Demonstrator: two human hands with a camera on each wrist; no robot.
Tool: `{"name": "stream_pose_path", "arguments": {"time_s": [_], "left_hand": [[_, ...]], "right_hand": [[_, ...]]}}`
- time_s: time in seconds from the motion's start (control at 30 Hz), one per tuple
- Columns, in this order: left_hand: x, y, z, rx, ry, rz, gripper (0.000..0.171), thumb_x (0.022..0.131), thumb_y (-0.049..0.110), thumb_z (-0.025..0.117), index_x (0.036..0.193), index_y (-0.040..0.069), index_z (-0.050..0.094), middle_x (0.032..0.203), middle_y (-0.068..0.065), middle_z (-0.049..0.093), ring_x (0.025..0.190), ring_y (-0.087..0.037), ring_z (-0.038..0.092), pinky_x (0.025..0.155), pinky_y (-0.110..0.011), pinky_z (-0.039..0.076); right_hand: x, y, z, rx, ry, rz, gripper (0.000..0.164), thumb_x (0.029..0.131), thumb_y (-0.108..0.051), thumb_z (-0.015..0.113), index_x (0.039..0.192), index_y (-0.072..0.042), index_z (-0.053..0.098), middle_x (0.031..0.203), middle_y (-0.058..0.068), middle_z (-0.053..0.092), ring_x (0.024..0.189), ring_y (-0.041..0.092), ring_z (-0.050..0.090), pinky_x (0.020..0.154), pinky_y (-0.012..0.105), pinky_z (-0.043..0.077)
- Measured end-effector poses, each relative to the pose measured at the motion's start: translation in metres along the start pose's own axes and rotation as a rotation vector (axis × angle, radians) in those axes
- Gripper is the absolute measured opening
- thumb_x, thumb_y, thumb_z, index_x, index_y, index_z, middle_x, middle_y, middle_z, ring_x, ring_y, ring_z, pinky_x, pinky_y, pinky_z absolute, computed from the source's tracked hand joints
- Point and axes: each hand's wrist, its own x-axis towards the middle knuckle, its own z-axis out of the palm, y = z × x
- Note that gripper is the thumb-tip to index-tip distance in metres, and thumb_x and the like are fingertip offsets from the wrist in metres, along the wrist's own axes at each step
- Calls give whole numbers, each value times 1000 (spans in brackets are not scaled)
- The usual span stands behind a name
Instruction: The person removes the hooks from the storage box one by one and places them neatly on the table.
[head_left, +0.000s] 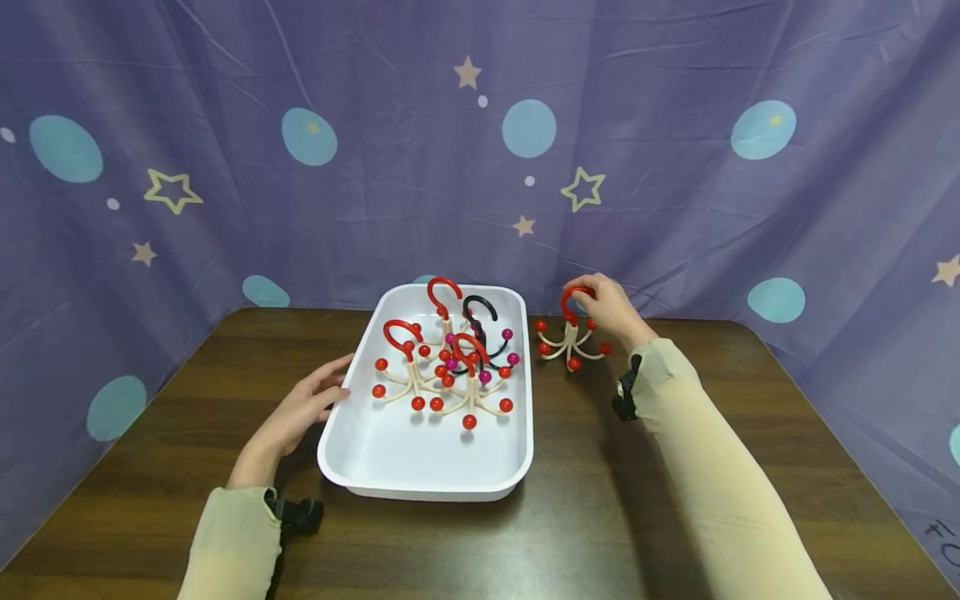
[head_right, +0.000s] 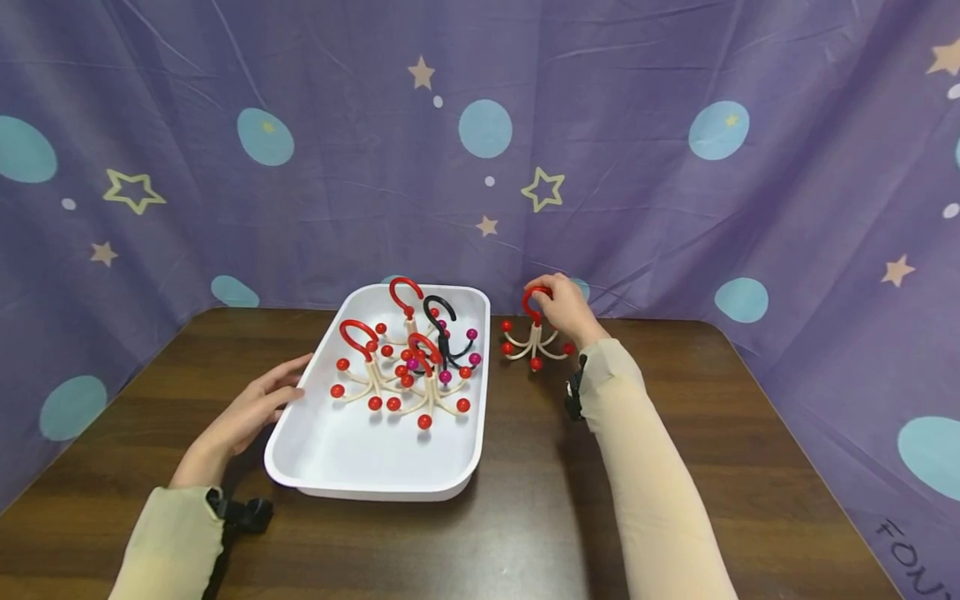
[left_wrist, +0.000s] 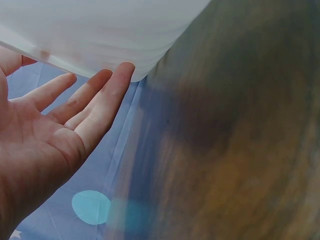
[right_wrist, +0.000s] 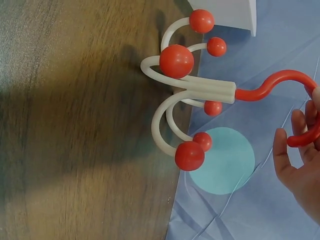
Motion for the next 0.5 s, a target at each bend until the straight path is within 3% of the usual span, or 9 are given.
{"name": "stream_pose_path", "arguments": {"time_s": [0.17, 0.5], "left_hand": [[0, 1, 0, 0, 2, -5, 58, 92, 17, 48, 144, 11, 23, 132, -27, 38, 104, -29, 53, 79, -37, 51], [0, -1, 0, 0, 5, 6, 58, 92, 17, 48, 144, 10, 25, 129, -28, 39, 101, -26, 55, 78, -37, 51]], "right_hand": [[0, -1, 1, -10, 5, -6, 24, 94, -15, 50, 113, -8, 61, 97, 12, 49, 81, 24, 44, 70, 32, 38], [-8, -5, -6, -3, 67, -26, 25, 92, -18, 54, 113, -7, 60, 109, 13, 51, 96, 27, 48, 81, 40, 39]]}}
